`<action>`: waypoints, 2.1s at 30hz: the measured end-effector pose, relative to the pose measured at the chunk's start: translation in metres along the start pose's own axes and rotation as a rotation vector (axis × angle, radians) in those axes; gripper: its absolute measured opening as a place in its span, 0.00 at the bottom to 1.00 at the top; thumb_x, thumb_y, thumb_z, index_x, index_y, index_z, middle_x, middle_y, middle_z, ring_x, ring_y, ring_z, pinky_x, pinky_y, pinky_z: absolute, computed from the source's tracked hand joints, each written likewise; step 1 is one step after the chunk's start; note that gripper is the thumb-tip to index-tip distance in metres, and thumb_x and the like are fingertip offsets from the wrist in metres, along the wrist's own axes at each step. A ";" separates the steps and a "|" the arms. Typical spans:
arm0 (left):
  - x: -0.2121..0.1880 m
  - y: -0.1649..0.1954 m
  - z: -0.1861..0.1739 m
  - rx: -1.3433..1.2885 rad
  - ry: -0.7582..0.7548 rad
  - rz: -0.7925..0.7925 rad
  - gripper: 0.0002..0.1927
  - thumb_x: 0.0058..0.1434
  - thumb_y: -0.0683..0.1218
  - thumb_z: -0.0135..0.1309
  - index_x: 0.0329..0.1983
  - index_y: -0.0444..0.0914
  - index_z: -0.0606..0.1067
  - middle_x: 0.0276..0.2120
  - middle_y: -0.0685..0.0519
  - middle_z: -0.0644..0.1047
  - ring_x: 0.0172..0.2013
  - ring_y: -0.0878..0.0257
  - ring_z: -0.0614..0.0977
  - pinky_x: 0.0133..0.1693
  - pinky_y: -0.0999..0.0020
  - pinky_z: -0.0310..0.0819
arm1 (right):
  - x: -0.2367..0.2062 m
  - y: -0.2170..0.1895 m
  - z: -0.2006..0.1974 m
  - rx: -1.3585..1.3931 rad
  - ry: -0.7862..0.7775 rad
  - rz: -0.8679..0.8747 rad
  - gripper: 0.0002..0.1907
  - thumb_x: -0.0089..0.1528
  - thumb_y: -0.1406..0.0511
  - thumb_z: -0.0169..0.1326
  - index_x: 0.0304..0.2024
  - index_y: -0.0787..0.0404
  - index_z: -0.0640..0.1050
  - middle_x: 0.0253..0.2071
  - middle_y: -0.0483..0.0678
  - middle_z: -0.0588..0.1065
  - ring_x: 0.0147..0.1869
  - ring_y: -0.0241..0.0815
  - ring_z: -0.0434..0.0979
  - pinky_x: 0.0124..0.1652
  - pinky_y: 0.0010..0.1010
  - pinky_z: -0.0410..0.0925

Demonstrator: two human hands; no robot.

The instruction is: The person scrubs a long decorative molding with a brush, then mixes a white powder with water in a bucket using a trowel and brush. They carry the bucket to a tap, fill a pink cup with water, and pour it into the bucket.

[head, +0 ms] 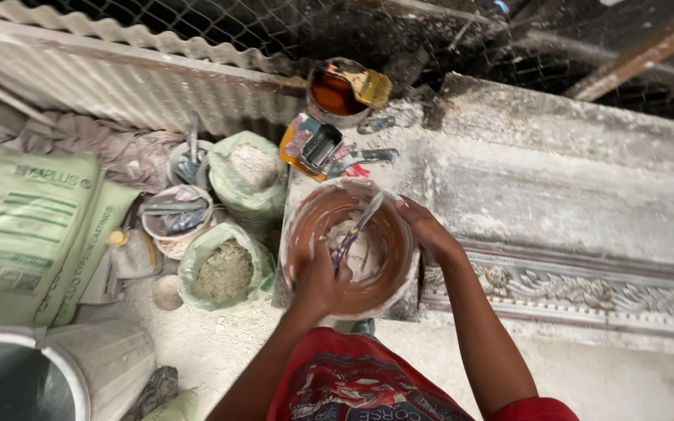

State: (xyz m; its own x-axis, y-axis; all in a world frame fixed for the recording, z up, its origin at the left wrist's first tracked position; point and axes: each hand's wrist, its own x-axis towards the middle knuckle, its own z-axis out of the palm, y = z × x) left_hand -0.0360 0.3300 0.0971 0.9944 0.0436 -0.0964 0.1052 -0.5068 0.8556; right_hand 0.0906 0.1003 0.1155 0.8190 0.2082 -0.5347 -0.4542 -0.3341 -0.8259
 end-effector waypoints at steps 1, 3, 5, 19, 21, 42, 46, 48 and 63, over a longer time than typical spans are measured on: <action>-0.004 -0.003 0.007 -0.023 -0.012 -0.051 0.30 0.63 0.48 0.51 0.64 0.29 0.60 0.48 0.29 0.75 0.45 0.35 0.79 0.47 0.42 0.72 | 0.004 -0.001 0.005 -0.001 0.001 0.010 0.42 0.66 0.44 0.44 0.75 0.60 0.56 0.75 0.59 0.58 0.79 0.54 0.53 0.71 0.45 0.50; -0.005 -0.011 0.020 0.049 0.010 -0.162 0.31 0.68 0.48 0.45 0.69 0.28 0.55 0.56 0.25 0.68 0.44 0.33 0.79 0.47 0.41 0.73 | 0.014 0.000 0.011 0.022 0.007 0.052 0.40 0.67 0.46 0.43 0.76 0.57 0.54 0.77 0.58 0.53 0.81 0.54 0.47 0.73 0.47 0.44; 0.000 -0.016 0.029 0.115 0.104 -0.130 0.29 0.71 0.48 0.43 0.69 0.27 0.54 0.58 0.22 0.66 0.46 0.30 0.78 0.47 0.40 0.72 | 0.023 0.007 0.013 0.062 0.001 0.132 0.39 0.65 0.48 0.42 0.76 0.53 0.53 0.77 0.57 0.53 0.81 0.55 0.47 0.72 0.49 0.43; 0.015 0.001 0.047 -0.008 0.120 -0.272 0.21 0.66 0.46 0.42 0.61 0.33 0.65 0.38 0.34 0.79 0.38 0.40 0.82 0.43 0.46 0.75 | 0.062 0.017 0.029 0.226 -0.174 -0.186 0.27 0.72 0.54 0.38 0.66 0.64 0.69 0.59 0.58 0.74 0.61 0.49 0.76 0.63 0.37 0.67; 0.012 0.000 0.053 0.119 0.115 -0.060 0.21 0.67 0.46 0.43 0.60 0.31 0.67 0.41 0.33 0.78 0.40 0.38 0.82 0.43 0.44 0.75 | 0.063 0.013 0.031 0.277 -0.180 -0.197 0.27 0.70 0.54 0.40 0.67 0.62 0.68 0.61 0.54 0.74 0.62 0.46 0.75 0.63 0.35 0.66; -0.002 0.030 0.047 0.219 0.003 -0.274 0.22 0.67 0.51 0.42 0.59 0.37 0.70 0.42 0.33 0.80 0.43 0.39 0.83 0.49 0.43 0.74 | 0.075 0.002 0.037 0.307 -0.316 0.004 0.31 0.69 0.51 0.45 0.68 0.62 0.69 0.56 0.56 0.73 0.58 0.52 0.74 0.59 0.43 0.67; -0.001 0.025 0.042 0.186 0.178 -0.410 0.19 0.69 0.50 0.40 0.56 0.35 0.72 0.42 0.34 0.81 0.44 0.39 0.83 0.49 0.43 0.74 | 0.072 0.002 0.033 0.284 -0.305 -0.044 0.30 0.68 0.52 0.44 0.68 0.59 0.68 0.61 0.53 0.75 0.63 0.48 0.75 0.63 0.37 0.64; -0.001 0.023 0.037 0.241 0.158 -0.340 0.19 0.69 0.51 0.41 0.53 0.35 0.74 0.42 0.35 0.81 0.43 0.40 0.84 0.48 0.45 0.77 | 0.071 0.001 0.035 0.365 -0.348 -0.061 0.29 0.69 0.53 0.45 0.68 0.61 0.69 0.62 0.53 0.75 0.63 0.48 0.74 0.64 0.37 0.63; -0.006 0.040 -0.026 0.367 -0.070 -0.137 0.19 0.69 0.50 0.41 0.50 0.33 0.75 0.37 0.35 0.82 0.34 0.42 0.84 0.40 0.43 0.77 | 0.059 -0.007 0.048 0.083 -0.187 -0.067 0.33 0.70 0.46 0.37 0.60 0.64 0.75 0.59 0.63 0.75 0.65 0.55 0.74 0.66 0.40 0.62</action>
State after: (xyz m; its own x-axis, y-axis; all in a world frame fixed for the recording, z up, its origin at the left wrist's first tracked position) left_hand -0.0375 0.3316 0.1448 0.9669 0.0800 -0.2422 0.2132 -0.7747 0.5953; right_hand 0.1257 0.1593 0.0814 0.7724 0.3969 -0.4958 -0.4347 -0.2387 -0.8683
